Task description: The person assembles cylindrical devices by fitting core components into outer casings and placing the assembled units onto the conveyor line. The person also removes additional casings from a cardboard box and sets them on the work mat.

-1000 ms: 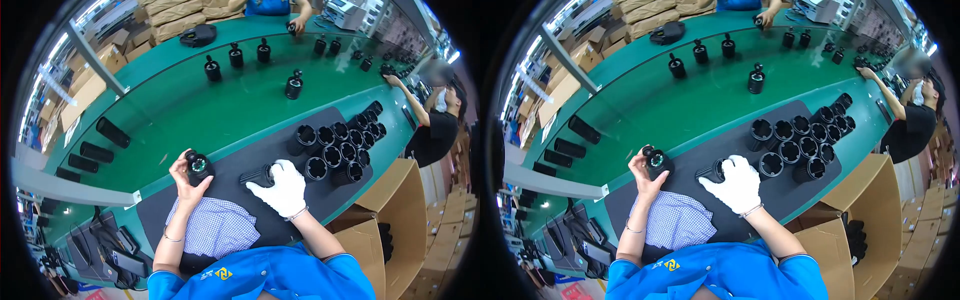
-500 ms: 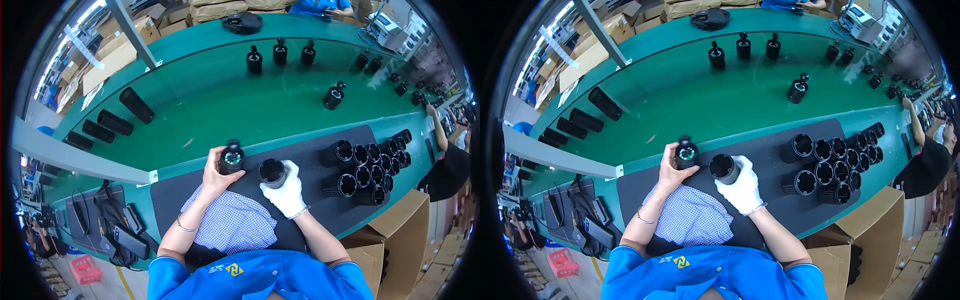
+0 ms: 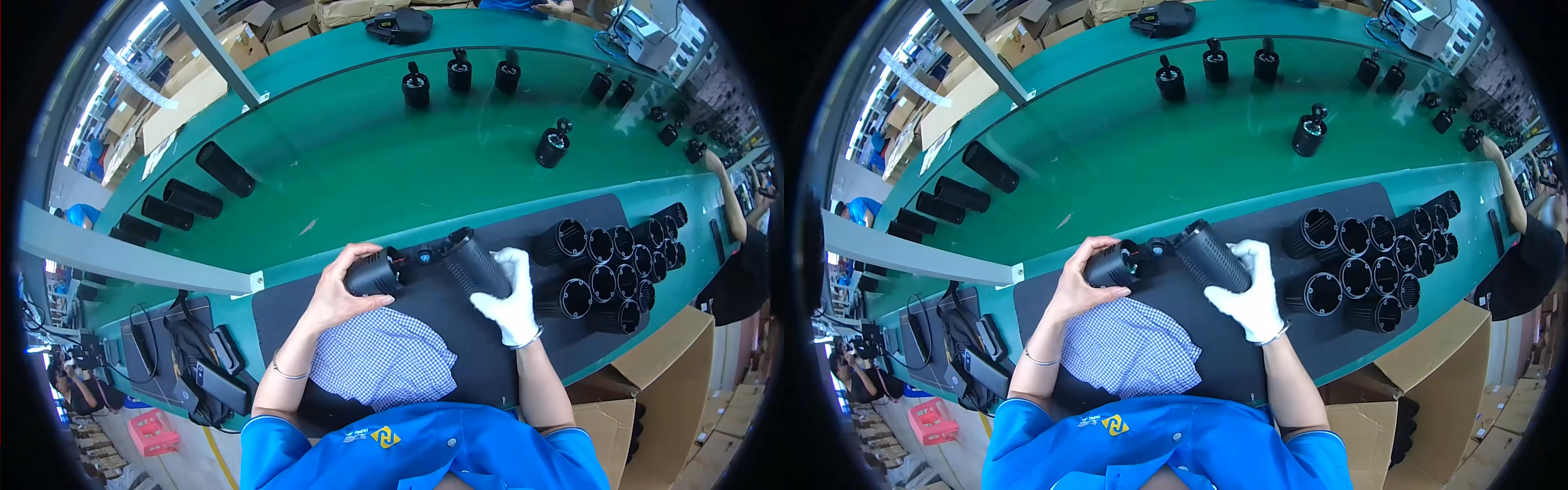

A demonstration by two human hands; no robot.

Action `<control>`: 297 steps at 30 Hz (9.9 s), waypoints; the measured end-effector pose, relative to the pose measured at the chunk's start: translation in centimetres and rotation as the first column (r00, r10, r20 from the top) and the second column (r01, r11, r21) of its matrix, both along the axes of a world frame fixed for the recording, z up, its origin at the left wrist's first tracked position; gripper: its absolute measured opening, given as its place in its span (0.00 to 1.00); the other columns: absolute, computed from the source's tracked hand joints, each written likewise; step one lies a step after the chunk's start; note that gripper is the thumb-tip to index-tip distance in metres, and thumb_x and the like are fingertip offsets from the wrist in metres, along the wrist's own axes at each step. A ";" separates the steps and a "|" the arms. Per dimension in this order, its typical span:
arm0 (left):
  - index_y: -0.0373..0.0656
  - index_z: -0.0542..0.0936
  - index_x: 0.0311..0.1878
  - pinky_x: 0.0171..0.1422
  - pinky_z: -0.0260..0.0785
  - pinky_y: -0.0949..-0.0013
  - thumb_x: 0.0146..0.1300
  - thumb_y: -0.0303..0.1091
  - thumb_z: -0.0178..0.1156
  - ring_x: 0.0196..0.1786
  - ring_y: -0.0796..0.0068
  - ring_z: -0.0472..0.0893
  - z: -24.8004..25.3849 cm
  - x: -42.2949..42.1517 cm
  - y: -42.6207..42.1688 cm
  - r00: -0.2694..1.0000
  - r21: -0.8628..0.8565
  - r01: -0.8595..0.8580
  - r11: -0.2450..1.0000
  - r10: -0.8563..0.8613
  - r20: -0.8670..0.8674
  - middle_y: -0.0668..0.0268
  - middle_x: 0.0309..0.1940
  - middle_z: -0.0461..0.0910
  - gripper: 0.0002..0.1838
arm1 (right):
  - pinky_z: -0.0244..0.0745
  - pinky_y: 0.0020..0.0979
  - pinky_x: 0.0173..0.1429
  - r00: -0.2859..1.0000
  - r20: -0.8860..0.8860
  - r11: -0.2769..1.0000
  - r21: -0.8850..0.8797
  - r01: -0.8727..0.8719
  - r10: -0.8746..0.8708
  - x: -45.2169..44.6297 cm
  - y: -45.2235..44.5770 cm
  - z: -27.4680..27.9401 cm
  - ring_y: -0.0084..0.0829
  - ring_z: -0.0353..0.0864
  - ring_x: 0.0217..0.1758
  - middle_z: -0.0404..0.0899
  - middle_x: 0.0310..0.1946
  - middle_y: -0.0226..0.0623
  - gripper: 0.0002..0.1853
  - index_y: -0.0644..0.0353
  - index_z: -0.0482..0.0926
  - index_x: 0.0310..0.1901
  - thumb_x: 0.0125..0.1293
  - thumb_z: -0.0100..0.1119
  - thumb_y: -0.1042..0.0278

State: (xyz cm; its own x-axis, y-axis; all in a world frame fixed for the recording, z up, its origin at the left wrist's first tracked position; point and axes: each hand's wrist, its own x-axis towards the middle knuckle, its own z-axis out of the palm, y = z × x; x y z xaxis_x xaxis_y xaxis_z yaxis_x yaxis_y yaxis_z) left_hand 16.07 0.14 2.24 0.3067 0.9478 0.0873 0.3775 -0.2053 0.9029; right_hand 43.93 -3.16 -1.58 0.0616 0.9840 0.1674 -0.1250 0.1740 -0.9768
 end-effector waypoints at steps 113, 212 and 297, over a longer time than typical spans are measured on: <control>0.53 0.69 0.66 0.62 0.66 0.60 0.48 0.51 0.68 0.62 0.54 0.71 -6.4 6.7 39.2 0.840 0.198 -0.367 0.909 0.415 -0.350 0.53 0.61 0.71 0.40 | 0.76 0.27 0.39 0.818 0.034 0.785 -0.308 -0.538 0.574 -1.0 -1.2 0.9 0.28 0.78 0.39 0.76 0.51 0.39 0.42 0.49 0.60 0.70 0.53 0.69 0.67; 0.41 0.74 0.56 0.41 0.74 0.70 0.41 0.36 0.77 0.37 0.65 0.82 1.4 6.1 -0.4 0.913 -0.264 0.404 0.876 -0.403 0.058 0.59 0.43 0.81 0.35 | 0.71 0.21 0.35 0.903 0.370 0.960 -0.247 -0.132 0.220 3.2 1.2 7.7 0.25 0.76 0.37 0.76 0.40 0.35 0.21 0.58 0.73 0.48 0.51 0.67 0.73; 0.44 0.75 0.57 0.54 0.74 0.60 0.37 0.36 0.79 0.46 0.60 0.80 2.2 4.3 1.2 0.934 0.048 0.302 0.952 -0.286 -0.214 0.59 0.50 0.78 0.39 | 0.77 0.31 0.47 0.948 0.315 0.999 -0.012 -0.050 0.051 3.6 -3.2 2.0 0.35 0.81 0.44 0.77 0.47 0.40 0.35 0.58 0.72 0.53 0.38 0.77 0.68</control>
